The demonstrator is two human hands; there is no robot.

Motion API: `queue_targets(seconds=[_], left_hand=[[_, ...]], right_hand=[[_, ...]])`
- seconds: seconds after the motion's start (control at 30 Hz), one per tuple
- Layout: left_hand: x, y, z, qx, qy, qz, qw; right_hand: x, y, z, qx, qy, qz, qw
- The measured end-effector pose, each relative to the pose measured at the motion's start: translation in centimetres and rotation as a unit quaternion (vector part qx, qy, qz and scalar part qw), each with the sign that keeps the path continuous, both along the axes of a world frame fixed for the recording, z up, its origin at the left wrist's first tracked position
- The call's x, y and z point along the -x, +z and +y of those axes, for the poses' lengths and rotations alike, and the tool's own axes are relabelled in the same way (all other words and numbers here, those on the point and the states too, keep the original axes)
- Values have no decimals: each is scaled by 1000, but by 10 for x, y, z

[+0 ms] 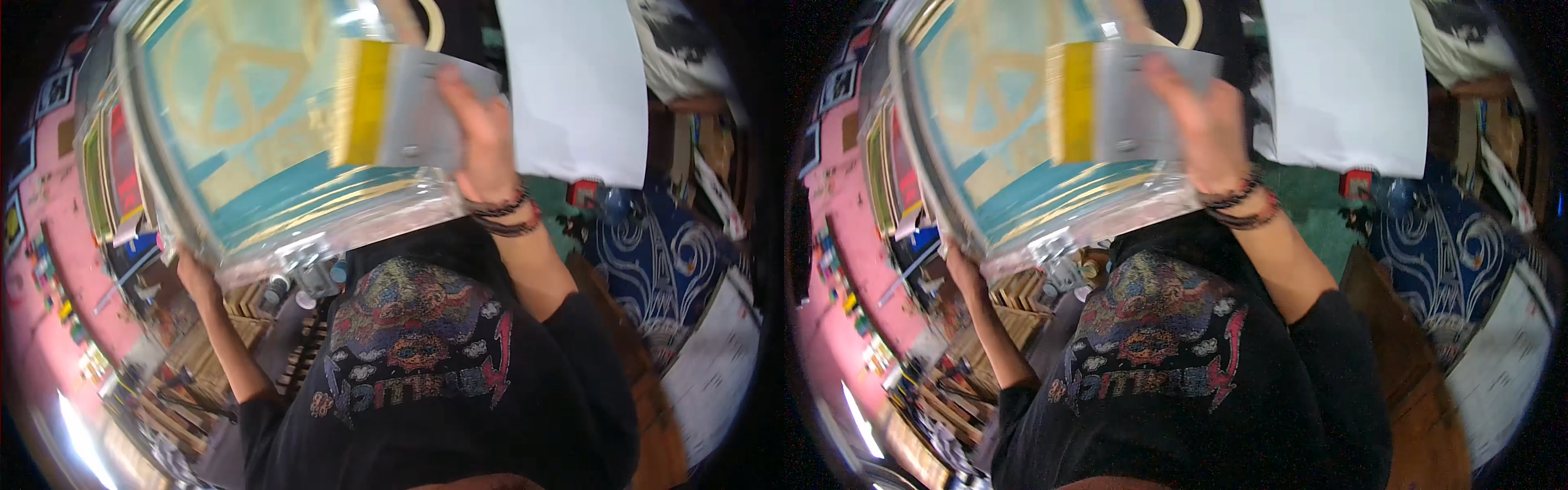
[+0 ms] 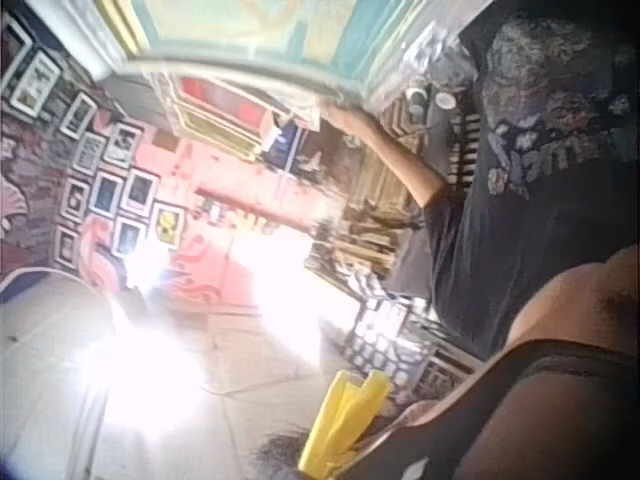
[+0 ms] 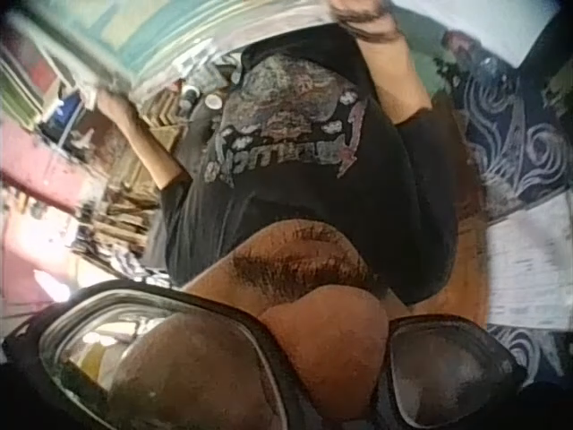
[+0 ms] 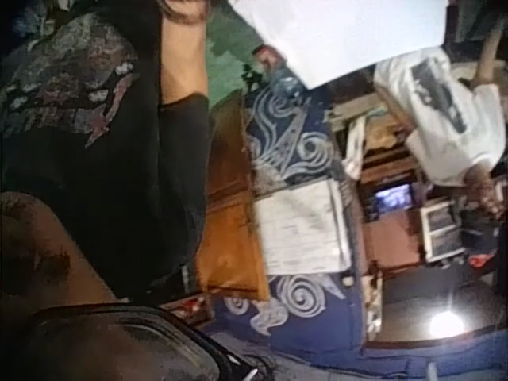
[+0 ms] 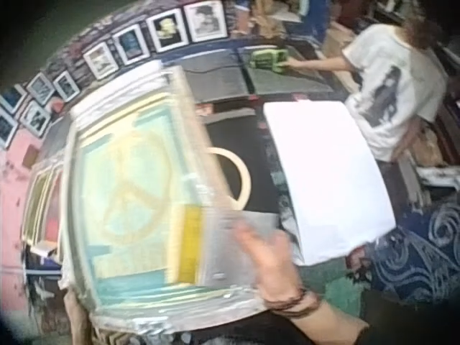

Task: Manually applying ink through a screen onto a t-shirt using a squeegee.

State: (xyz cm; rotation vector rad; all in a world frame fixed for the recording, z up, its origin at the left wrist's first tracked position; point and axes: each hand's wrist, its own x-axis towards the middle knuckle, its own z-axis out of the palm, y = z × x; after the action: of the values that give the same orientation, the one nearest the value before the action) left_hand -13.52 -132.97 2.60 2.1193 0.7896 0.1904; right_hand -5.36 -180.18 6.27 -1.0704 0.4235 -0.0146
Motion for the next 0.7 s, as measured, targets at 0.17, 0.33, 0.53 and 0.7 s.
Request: queue_targets(seconds=[0.17,0.33,0.53,0.7], left_hand=[[40,40,70,25,85,37,995],[81,39,109,-13,116,28,993],[133,39,92,-15,158,16,987],[146,41,71,45,223,-19,974]], right_hand=[[-11,8,91,-10,76,-33,997],[-16,-5,142,-91,122,-86,985],[3,-17,146,-79,140,-93,983],[-6,-9,148,-117,176,-84,974]])
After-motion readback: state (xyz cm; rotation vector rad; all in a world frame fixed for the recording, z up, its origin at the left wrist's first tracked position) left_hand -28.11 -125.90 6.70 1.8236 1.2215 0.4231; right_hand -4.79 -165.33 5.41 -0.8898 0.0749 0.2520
